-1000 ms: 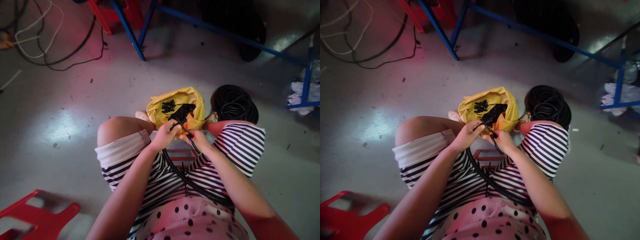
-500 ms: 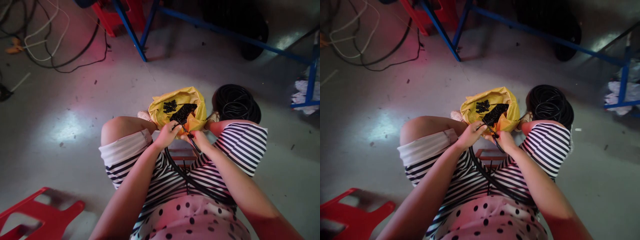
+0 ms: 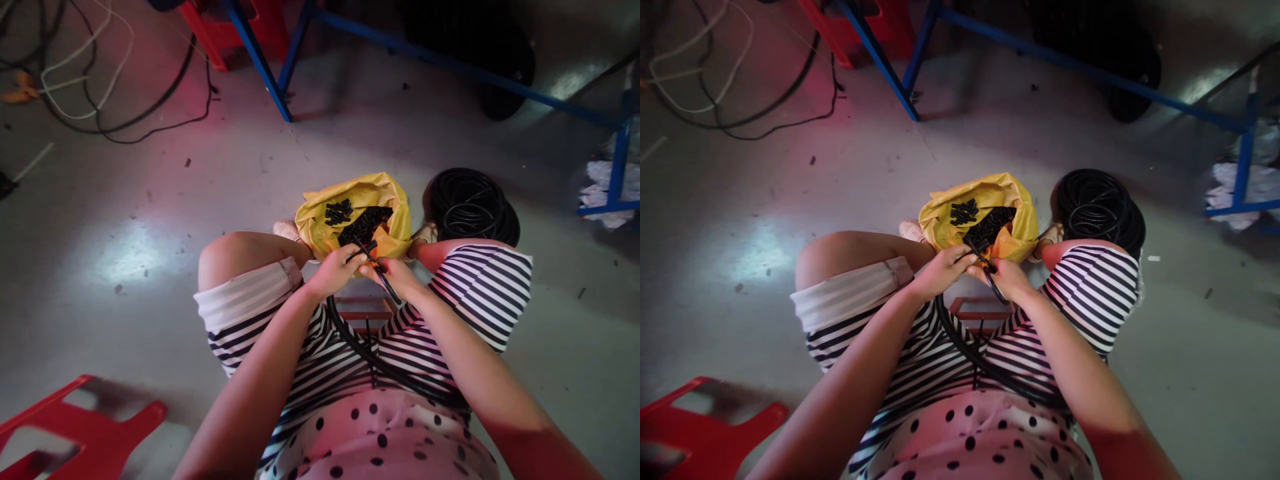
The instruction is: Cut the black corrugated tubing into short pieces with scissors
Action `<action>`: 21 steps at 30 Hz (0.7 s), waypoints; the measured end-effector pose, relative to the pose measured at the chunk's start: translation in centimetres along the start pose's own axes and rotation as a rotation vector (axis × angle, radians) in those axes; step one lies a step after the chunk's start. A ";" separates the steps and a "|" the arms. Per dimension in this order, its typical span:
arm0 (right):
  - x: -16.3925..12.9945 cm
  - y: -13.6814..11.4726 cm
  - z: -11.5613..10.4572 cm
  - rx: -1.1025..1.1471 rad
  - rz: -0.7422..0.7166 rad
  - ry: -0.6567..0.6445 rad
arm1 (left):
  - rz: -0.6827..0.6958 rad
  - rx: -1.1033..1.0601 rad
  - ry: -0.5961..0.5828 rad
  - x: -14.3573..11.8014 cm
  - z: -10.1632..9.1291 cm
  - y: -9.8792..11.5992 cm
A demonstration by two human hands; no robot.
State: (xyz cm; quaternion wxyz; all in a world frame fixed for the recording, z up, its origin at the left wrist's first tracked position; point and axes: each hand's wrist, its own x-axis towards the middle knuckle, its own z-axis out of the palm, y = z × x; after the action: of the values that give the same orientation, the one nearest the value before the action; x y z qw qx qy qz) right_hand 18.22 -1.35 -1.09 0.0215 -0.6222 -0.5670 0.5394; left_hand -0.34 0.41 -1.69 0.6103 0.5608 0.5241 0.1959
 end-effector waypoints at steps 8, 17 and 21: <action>0.5 1.0 0.5 -0.013 -0.037 0.096 | -0.083 -0.202 0.044 -0.6 -0.3 0.8; 0.5 1.3 0.3 0.011 -0.022 0.116 | -0.204 -0.318 0.031 -0.8 -0.3 1.5; 0.5 1.1 0.4 0.101 0.009 0.130 | -0.246 -0.340 0.054 -0.8 -0.3 2.1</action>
State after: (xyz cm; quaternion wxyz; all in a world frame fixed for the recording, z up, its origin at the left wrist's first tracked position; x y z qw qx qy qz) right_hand 18.59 -1.62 -2.32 0.0870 -0.6566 -0.5337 0.5258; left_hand -0.22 0.53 0.54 0.7013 0.3759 0.5642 0.2204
